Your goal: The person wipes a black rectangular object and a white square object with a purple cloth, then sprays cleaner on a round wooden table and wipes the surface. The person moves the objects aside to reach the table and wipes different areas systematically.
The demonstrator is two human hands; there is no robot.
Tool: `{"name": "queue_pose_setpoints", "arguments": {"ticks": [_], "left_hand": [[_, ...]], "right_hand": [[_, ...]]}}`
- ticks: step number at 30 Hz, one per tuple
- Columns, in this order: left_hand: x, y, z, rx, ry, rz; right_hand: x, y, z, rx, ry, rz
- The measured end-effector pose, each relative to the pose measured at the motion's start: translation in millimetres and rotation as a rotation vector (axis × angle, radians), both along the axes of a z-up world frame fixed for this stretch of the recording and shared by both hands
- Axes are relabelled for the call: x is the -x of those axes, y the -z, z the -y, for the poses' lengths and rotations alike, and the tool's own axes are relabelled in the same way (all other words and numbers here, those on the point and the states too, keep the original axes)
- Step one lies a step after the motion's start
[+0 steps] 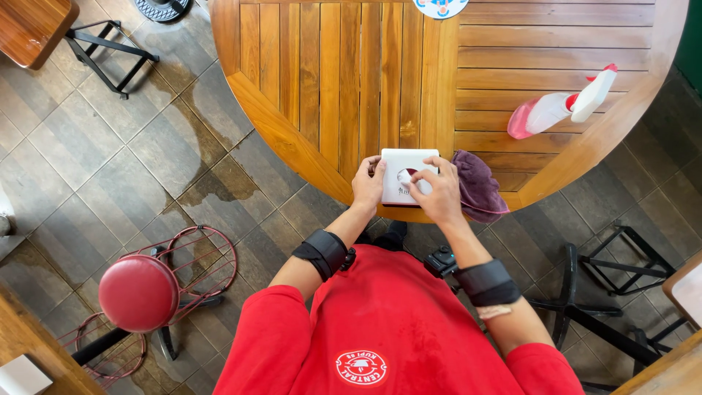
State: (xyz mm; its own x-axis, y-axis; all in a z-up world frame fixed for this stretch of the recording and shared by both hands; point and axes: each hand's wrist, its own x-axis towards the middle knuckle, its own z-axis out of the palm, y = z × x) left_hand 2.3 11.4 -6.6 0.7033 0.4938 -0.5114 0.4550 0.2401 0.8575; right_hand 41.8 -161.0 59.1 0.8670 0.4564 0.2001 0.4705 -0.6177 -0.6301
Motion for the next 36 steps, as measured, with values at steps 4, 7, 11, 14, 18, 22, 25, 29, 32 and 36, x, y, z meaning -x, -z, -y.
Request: {"name": "queue_pose_setpoints", "arguments": {"ticks": [4,7,11,14,18,22,25,29,32,36], "left_hand": [[0.9,8.5,-2.9,0.022,-0.017,-0.028],[1.0,12.7,-6.3,-0.024,0.015,-0.018],[5.5,10.0,-10.3,-0.053,0.087,0.008],[9.7,6.2,-12.6,-0.075,0.143,0.068],[17.3,0.7,-17.0,-0.079,0.221,0.127],[19.9,-10.5,-17.7,-0.205,0.283,0.113],[20.7,-14.2,-19.0,-0.325,0.328,0.100],[21.7,-22.2,-17.6,-0.429,0.371,0.100],[22.0,-12.4,-16.0,-0.452,0.346,0.143],[18.5,-14.6,-17.7,-0.422,0.294,0.133]], "right_hand": [[9.9,-7.5,28.1,-0.043,-0.073,-0.080],[12.0,4.5,41.4,-0.154,-0.109,-0.150],[9.9,-3.6,33.0,-0.074,0.044,-0.127],[2.4,-9.4,20.9,-0.031,0.013,0.046],[-0.5,-3.2,25.3,-0.260,0.105,-0.165],[9.7,13.3,40.2,-0.198,0.352,-0.358],[18.5,15.5,41.8,-0.190,0.301,-0.409],[25.7,18.4,43.3,-0.262,0.385,-0.472],[26.8,18.3,42.7,-0.225,0.410,-0.493],[24.0,12.7,36.7,-0.137,0.410,-0.447]]}}
